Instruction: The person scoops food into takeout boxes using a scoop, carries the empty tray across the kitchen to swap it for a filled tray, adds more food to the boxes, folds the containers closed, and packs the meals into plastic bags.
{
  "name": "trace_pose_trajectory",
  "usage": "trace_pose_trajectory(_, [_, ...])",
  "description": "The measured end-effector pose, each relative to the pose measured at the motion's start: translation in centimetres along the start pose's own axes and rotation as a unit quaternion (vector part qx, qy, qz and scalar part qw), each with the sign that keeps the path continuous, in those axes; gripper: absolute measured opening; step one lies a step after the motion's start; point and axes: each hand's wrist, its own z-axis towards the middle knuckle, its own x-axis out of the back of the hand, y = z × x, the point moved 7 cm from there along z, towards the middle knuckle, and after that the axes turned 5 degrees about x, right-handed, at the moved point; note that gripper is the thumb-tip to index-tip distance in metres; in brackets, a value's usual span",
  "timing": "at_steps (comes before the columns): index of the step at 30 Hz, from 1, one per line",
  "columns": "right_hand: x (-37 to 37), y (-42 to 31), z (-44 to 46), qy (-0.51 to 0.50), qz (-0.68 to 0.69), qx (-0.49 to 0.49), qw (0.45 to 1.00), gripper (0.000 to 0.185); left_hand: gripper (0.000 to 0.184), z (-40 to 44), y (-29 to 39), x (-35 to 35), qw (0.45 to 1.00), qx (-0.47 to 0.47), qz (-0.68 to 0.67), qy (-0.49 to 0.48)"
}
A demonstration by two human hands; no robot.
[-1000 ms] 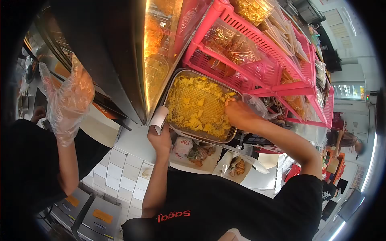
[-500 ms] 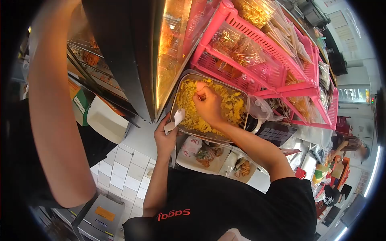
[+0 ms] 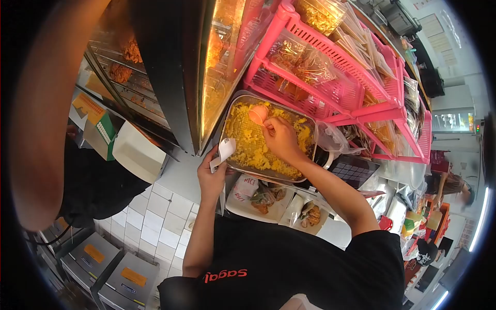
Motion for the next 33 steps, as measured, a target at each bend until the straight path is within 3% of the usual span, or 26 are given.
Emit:
trace_pose_trajectory(5, [0.2, 0.6, 0.5, -0.034, 0.093, -0.078, 0.992, 0.016, 0.046, -0.2, 0.3, -0.1, 1.0, -0.003, 0.001, 0.003])
trace_pose_trajectory(9, [0.5, 0.9, 0.2, -0.053, 0.089, -0.1, 0.99, 0.016, 0.045, -0.1, 0.2, -0.2, 1.0, -0.008, -0.006, 0.003])
trace_pose_trajectory(11, [1.8, -1.2, 0.3, 0.008, -0.033, 0.045, 0.998, 0.013, 0.045, -0.3, 0.4, -0.2, 1.0, -0.005, -0.003, 0.006])
trace_pose_trajectory(12, [1.7, -1.2, 0.4, 0.008, -0.033, 0.047, 0.998, 0.013, 0.044, -0.3, 0.5, -0.2, 1.0, -0.003, 0.002, 0.008])
trace_pose_trajectory(14, [1.7, -2.6, 0.2, 0.033, -0.118, 0.174, 0.977, 0.011, 0.045, -0.2, 0.3, -0.1, 1.0, -0.003, 0.002, 0.01])
trace_pose_trajectory(15, [1.7, -2.4, 0.4, 0.034, -0.117, 0.175, 0.977, 0.011, 0.045, -0.1, 0.2, 0.0, 1.0, -0.004, 0.004, 0.011])
trace_pose_trajectory(17, [1.5, -3.1, 0.4, 0.016, -0.136, 0.27, 0.953, 0.012, 0.045, 0.0, 0.1, 0.1, 1.0, -0.004, 0.001, 0.012])
trace_pose_trajectory(23, [0.8, -3.5, 2.5, -0.104, -0.128, 0.433, 0.886, 0.022, 0.046, 0.5, 0.2, 0.0, 1.0, -0.005, -0.001, 0.008])
trace_pose_trajectory(24, [0.9, -3.6, 3.1, -0.104, -0.128, 0.434, 0.886, 0.022, 0.047, 0.5, 0.2, 0.0, 1.0, -0.006, 0.0, 0.005])
trace_pose_trajectory(26, [-0.4, -4.0, 3.1, -0.193, -0.131, 0.504, 0.832, 0.014, 0.048, 0.6, 0.1, 0.0, 1.0, -0.001, 0.002, 0.004])
trace_pose_trajectory(30, [-1.5, -4.9, 4.6, -0.22, -0.094, 0.56, 0.793, 0.013, 0.05, 0.8, -0.1, 0.2, 1.0, -0.008, 0.007, 0.0])
trace_pose_trajectory(33, [-0.8, -6.7, 6.0, -0.155, -0.087, 0.638, 0.749, 0.015, 0.051, 0.7, 0.3, 0.1, 1.0, -0.017, 0.013, 0.0])
